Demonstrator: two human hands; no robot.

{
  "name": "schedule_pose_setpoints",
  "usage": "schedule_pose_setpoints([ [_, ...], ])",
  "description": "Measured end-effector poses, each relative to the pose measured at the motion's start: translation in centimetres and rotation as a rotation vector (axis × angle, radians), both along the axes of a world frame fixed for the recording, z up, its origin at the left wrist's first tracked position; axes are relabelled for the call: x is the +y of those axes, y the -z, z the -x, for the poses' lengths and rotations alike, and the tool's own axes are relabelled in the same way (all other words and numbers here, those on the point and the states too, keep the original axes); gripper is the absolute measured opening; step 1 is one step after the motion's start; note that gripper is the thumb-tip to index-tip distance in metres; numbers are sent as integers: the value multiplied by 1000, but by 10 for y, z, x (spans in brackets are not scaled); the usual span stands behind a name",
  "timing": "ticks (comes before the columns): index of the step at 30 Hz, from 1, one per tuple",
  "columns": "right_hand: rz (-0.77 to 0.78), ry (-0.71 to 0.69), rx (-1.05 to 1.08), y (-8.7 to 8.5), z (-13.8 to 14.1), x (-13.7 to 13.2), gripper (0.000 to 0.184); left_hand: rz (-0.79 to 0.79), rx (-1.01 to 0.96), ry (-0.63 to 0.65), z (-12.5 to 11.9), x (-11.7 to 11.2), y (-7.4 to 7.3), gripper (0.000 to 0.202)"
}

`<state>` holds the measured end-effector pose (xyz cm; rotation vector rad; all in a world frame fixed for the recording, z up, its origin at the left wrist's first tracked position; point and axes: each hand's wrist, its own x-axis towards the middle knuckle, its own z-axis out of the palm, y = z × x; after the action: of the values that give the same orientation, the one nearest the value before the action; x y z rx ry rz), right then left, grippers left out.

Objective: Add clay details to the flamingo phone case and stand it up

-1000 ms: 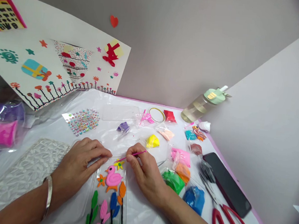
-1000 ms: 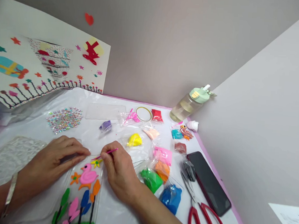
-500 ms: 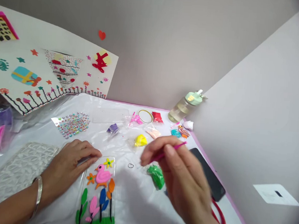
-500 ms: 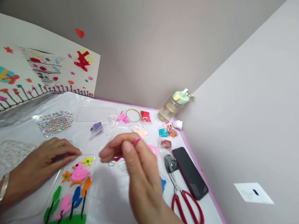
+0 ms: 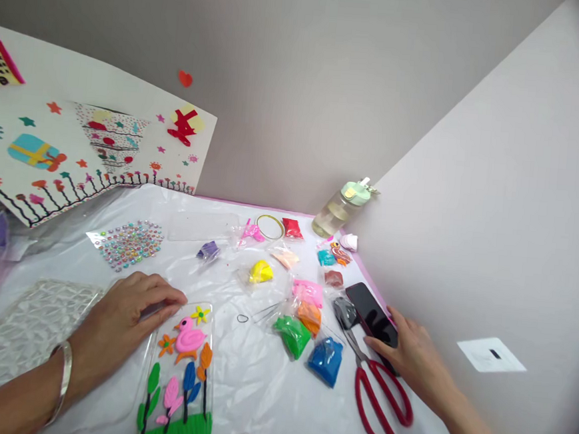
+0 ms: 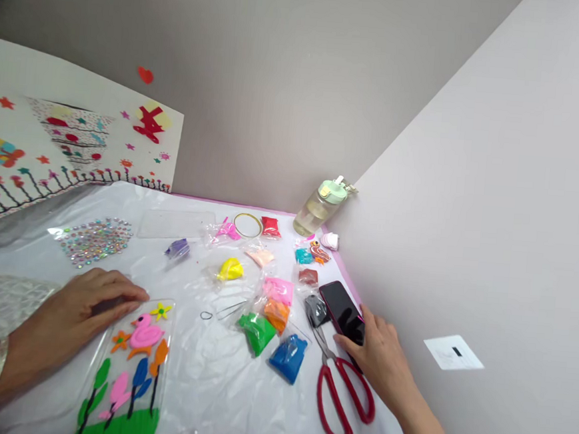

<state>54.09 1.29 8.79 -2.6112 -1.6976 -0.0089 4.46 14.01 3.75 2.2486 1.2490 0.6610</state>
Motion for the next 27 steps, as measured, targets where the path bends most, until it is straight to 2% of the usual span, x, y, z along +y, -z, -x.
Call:
schedule_pose_setpoints([
  [3,1,2,13,4,-2,0,77,6,4,-1,1,0,1,23],
  [7,-17,-17,21,4,1,9,74,6,-18,-7,0,-2,0,24],
  [14,-65,-26,51,15,1,21,70,9,-52,-30,-3,-3,-2,22],
  [18,-60,-20,46,15,1,22,74,18,-51,-29,-3,-3,-3,21],
  [20,-102,-15,26,8,2,21,78,22,-47,-29,-3,-3,-4,22],
  [22,-233,17,23,-6,8,19,74,20,-45,-33,-3,-3,-4,22],
  [25,-442,61,83,-39,34,14,52,10,-47,-31,-3,-3,-3,22],
  [26,-458,46,120,-51,47,13,47,6,-46,-27,-3,-3,-3,22],
  [27,-543,60,196,-62,62,11,46,2,-43,-23,-2,-3,-2,22],
])
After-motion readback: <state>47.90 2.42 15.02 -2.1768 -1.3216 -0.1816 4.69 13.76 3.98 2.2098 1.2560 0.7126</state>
